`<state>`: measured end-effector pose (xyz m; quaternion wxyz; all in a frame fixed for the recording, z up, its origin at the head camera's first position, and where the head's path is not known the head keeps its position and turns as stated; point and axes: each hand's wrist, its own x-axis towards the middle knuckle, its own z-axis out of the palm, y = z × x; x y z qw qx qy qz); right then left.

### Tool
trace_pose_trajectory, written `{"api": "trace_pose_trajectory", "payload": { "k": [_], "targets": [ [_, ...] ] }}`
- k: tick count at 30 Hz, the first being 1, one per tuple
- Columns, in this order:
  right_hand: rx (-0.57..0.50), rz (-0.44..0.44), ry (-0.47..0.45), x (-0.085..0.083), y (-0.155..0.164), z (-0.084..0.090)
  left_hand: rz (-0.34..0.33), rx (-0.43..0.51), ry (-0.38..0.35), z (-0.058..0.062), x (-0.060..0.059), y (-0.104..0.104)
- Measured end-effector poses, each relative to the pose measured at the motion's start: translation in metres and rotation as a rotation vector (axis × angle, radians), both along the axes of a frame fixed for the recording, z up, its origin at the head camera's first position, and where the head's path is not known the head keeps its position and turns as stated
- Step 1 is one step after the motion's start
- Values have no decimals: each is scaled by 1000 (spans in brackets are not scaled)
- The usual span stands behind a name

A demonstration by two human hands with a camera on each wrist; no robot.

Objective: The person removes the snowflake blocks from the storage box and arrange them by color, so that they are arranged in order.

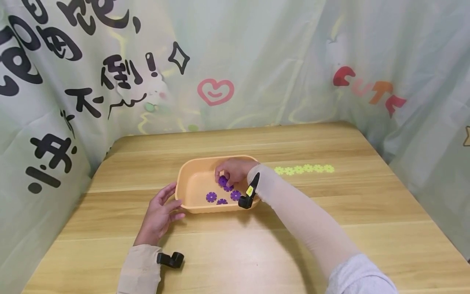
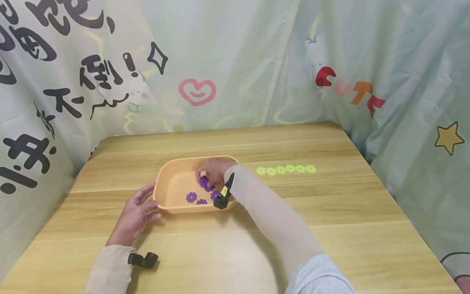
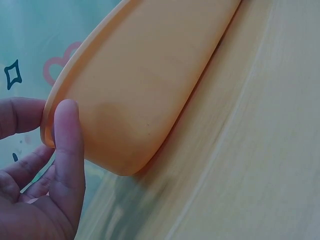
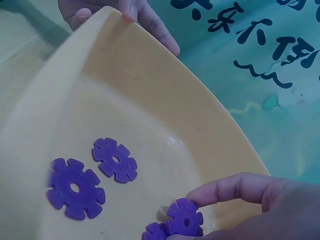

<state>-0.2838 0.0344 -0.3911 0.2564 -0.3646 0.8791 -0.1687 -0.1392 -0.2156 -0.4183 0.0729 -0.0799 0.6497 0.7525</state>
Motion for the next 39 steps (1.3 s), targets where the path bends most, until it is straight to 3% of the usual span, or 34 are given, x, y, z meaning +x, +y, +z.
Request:
{"api": "trace_pose_trajectory", "payload": {
  "k": [16, 30, 39],
  "targets": [
    [24, -40, 57, 0, 7, 5, 3, -1, -8, 1, -1, 0],
    [-137, -55, 12, 0, 25, 17, 7, -16, -22, -3, 5, -1],
    [-205, -71, 25, -1, 48, 38, -5, -16, 1, 2, 2, 1]
  ]
}}
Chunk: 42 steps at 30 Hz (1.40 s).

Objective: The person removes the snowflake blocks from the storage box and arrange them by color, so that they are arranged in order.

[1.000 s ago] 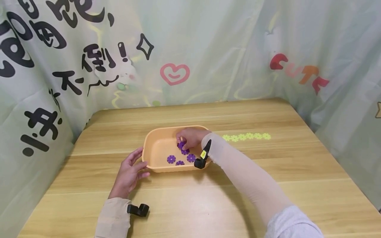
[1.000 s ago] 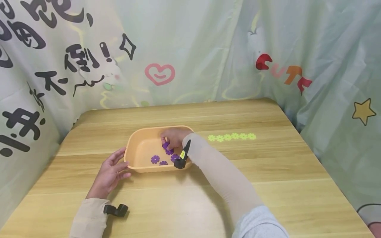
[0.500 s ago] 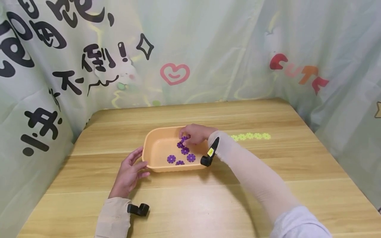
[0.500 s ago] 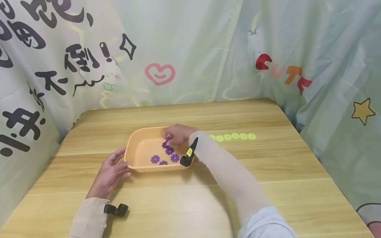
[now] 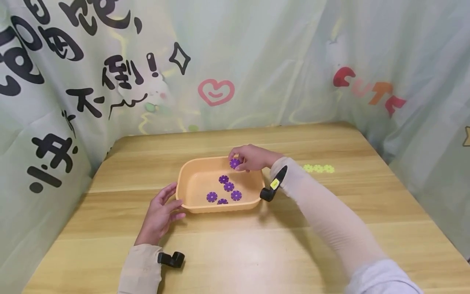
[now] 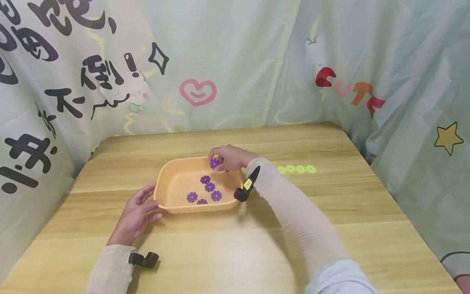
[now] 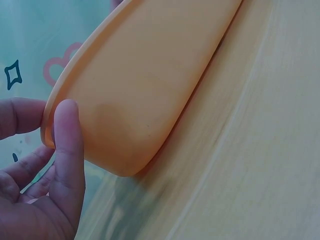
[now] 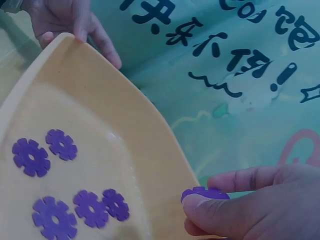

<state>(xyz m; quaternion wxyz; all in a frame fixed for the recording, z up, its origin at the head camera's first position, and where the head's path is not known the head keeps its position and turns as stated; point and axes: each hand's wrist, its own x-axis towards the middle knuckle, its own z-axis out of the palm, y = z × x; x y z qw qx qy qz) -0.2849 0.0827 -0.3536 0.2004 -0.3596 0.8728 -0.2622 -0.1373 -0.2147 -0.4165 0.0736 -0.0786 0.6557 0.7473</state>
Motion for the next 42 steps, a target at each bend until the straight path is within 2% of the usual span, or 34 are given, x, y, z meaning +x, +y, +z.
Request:
{"api": "trace_pose_trajectory", "payload": {
  "k": [9, 17, 22, 26, 32, 42],
  "targets": [
    [-61, -77, -30, 2, 26, 3, 12, 36, -8, -1, -2, 1],
    [-111, -92, 29, 4, 46, 3, 18, 27, -5, 0, -1, 1],
    [-128, -109, 35, 6, 61, 3, 16, 33, -10, 0, -1, 1],
    [-134, -136, 46, 6, 73, 0, 15, 37, -12, 0, -1, 1],
    [-149, -191, 12, 8, 91, -6, 16, 40, -13, 1, -1, 1],
    [-149, -218, -11, 14, 114, -24, 15, 39, -15, 0, -1, 1]
  ]
}}
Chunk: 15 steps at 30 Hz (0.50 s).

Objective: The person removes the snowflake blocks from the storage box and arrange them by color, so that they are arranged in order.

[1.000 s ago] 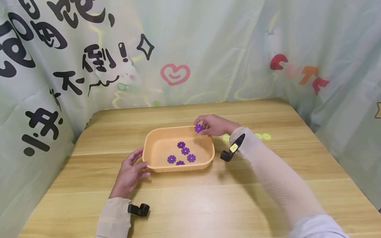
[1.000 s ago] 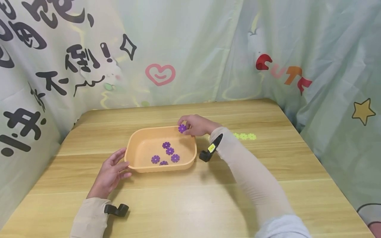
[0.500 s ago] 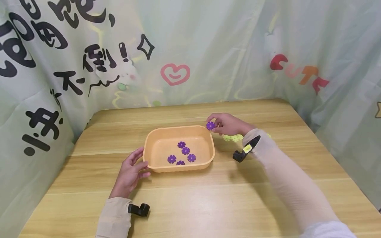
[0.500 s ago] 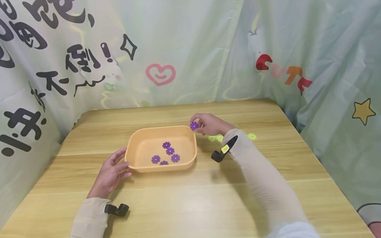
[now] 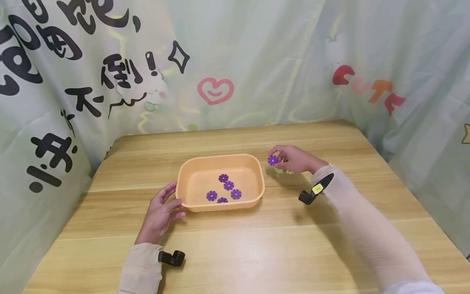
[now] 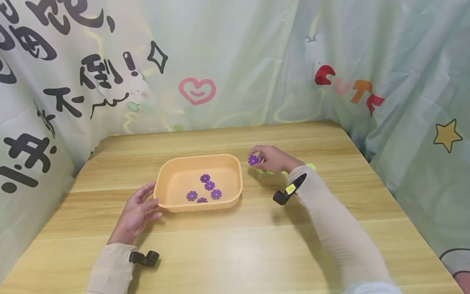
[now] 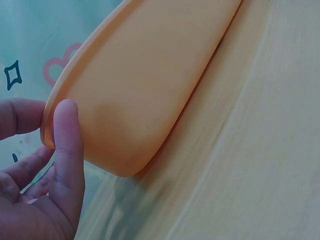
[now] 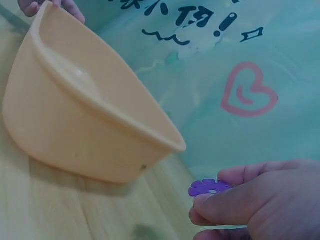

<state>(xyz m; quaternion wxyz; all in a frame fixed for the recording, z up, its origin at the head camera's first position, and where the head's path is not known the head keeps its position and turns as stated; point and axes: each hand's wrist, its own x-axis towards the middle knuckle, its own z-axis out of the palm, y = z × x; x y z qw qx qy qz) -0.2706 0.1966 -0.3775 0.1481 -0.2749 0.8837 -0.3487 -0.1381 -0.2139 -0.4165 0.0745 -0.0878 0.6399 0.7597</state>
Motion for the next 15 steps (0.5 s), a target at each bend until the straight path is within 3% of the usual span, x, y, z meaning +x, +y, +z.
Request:
{"api": "trace_pose_trajectory", "payload": {
  "k": [15],
  "targets": [
    [20, -2, 23, 11, 17, -21, 1, 4, 3, 0, 0, 0]
  ]
}}
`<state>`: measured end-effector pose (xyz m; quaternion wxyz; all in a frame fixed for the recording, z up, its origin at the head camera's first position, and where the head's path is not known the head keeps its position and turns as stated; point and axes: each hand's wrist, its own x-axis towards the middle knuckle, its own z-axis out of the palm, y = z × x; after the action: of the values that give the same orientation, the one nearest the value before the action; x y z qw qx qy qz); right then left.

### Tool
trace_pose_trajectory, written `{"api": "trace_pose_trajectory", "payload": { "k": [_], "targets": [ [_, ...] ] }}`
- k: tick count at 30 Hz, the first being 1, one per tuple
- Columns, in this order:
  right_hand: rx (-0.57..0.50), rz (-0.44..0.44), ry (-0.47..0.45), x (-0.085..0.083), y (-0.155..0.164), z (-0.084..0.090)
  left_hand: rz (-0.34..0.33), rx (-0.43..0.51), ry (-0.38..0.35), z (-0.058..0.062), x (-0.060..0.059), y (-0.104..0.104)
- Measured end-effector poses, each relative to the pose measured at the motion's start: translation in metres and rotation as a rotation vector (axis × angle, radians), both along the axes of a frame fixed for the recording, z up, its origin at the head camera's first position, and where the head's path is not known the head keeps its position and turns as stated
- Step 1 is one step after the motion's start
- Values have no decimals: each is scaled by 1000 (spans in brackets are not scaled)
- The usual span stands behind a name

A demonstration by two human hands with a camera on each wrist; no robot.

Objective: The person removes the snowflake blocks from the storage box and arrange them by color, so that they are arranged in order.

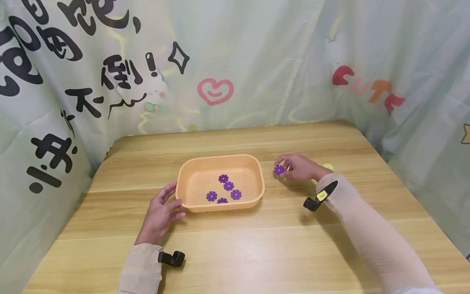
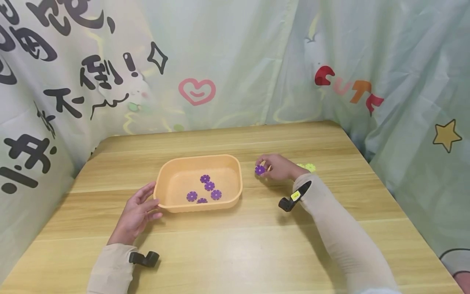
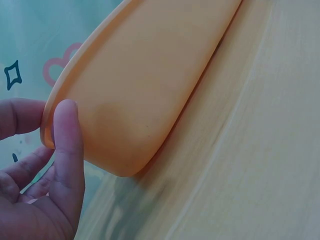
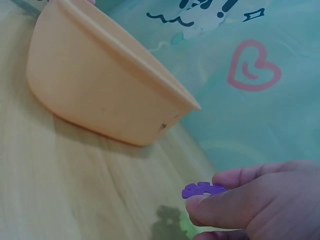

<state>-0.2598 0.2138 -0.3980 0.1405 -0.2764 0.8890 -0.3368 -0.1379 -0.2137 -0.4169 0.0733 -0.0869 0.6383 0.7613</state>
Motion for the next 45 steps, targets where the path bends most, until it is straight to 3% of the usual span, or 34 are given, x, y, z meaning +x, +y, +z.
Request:
{"api": "trace_pose_trajectory", "payload": {
  "k": [8, 19, 45],
  "targets": [
    [-8, 12, -7, 6, 2, -9, 3, -13, -3, 0, -1, 0],
    [115, 17, 23, 4, 6, -19, 6, 0, 4, 0, -2, 0],
    [166, 13, -7, 6, 6, -19, 6, -27, 0, -2, -1, 0]
  ]
}}
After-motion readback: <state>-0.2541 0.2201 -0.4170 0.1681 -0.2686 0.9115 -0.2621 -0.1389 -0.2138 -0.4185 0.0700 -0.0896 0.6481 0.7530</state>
